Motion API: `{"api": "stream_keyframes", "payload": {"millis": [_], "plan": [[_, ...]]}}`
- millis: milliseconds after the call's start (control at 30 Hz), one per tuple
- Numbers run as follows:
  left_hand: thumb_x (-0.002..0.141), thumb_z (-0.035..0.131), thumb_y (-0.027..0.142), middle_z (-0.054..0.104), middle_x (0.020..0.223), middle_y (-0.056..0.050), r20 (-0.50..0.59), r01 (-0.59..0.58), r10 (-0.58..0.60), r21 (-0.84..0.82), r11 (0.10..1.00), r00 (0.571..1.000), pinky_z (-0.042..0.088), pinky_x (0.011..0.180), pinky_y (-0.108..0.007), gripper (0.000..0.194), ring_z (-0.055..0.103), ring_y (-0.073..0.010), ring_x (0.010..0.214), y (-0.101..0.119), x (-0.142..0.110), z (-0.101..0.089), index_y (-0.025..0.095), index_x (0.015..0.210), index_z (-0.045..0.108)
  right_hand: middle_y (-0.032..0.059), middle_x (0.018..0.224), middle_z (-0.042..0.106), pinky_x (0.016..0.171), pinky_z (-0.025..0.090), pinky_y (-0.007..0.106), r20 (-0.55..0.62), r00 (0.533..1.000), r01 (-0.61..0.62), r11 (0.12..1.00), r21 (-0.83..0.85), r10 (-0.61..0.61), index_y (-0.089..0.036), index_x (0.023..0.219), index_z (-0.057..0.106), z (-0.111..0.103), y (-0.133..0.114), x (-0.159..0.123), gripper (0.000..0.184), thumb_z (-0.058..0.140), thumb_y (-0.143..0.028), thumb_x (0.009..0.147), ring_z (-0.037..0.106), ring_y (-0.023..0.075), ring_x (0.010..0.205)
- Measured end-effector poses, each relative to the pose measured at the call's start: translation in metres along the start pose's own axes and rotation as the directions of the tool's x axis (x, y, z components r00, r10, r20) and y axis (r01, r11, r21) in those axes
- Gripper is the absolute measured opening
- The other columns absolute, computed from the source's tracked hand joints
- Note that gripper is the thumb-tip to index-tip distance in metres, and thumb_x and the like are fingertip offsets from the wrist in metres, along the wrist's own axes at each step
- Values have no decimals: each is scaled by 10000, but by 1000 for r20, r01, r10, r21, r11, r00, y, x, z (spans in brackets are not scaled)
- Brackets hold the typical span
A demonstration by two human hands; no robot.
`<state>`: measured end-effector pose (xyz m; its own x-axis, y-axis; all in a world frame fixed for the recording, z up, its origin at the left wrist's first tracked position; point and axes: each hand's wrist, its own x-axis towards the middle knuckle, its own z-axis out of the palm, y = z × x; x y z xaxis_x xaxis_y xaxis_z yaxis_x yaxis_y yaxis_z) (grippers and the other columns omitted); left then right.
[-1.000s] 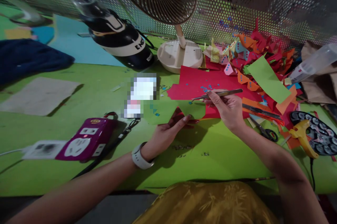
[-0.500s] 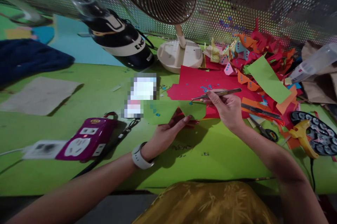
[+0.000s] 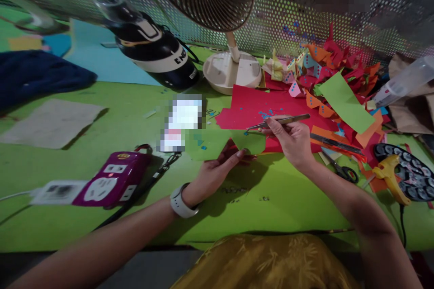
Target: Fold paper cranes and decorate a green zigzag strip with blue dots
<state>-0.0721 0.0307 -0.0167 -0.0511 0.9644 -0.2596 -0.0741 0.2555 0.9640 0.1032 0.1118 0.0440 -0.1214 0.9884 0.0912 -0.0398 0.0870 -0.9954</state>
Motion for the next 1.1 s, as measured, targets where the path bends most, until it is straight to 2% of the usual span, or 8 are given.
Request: {"api": "stream_keyframes", "payload": {"millis": [100,200,367,467,600,733,900,1100], "plan": [[787,682,582,791,924,-118,10,-11,11,-4,1000,1000,595,905,-447,418,748,-279,890,0,0,0,176,877,719,4,715,751,644,652,316,-6,999,41,999,2,-41,-224,812,744,-3,-3,1,281,764,-499,756,739,180,656],[794,668,595,791,915,-117,20,-2,2,16,1000,1000,588,922,-444,432,750,-276,888,1,-1,-1,177,893,714,15,882,769,683,643,316,7,993,119,993,-22,-119,-257,931,751,-5,-5,2,265,704,-495,825,749,178,740],[789,667,614,786,912,-107,45,-32,32,-8,999,998,599,894,-447,453,751,-278,878,0,-1,0,178,904,702,11,1114,740,966,572,386,178,961,242,957,-160,-213,-323,1163,702,-7,2,2,298,641,-445,898,718,192,1014],[786,684,596,784,929,-105,14,-43,43,16,999,999,591,908,-448,432,741,-288,912,-3,0,-1,181,899,715,9,1021,757,939,575,390,304,933,264,941,-214,-193,-305,1113,716,-8,7,4,238,617,-392,915,728,186,947],[788,703,550,784,933,-81,-2,-34,34,53,998,999,596,891,-427,377,729,-293,939,-6,-1,-3,206,940,735,24,952,745,873,576,341,391,913,200,963,-180,-117,-258,1020,700,-6,8,7,168,641,-343,887,714,170,934],[798,696,530,782,900,-73,-8,-66,67,93,993,998,576,924,-436,359,710,-288,982,-6,-2,-3,209,954,742,30,982,715,882,560,337,444,895,109,988,-108,-50,-247,1037,646,-3,5,8,253,725,-314,807,689,170,980],[785,684,563,776,983,-89,-18,-87,91,143,986,996,526,1004,-459,384,679,-294,1054,-3,-2,-2,196,879,744,30,943,701,847,551,320,470,881,12,992,-123,48,-227,1016,628,-1,6,8,262,729,-303,787,676,165,955],[799,691,533,773,1000,-97,11,-103,102,109,989,995,510,1032,-458,364,674,-286,1078,-2,-3,-2,194,921,745,2,893,692,812,542,275,468,882,-25,997,-74,57,-237,1010,625,-1,10,8,252,725,-294,786,668,131,899]]}}
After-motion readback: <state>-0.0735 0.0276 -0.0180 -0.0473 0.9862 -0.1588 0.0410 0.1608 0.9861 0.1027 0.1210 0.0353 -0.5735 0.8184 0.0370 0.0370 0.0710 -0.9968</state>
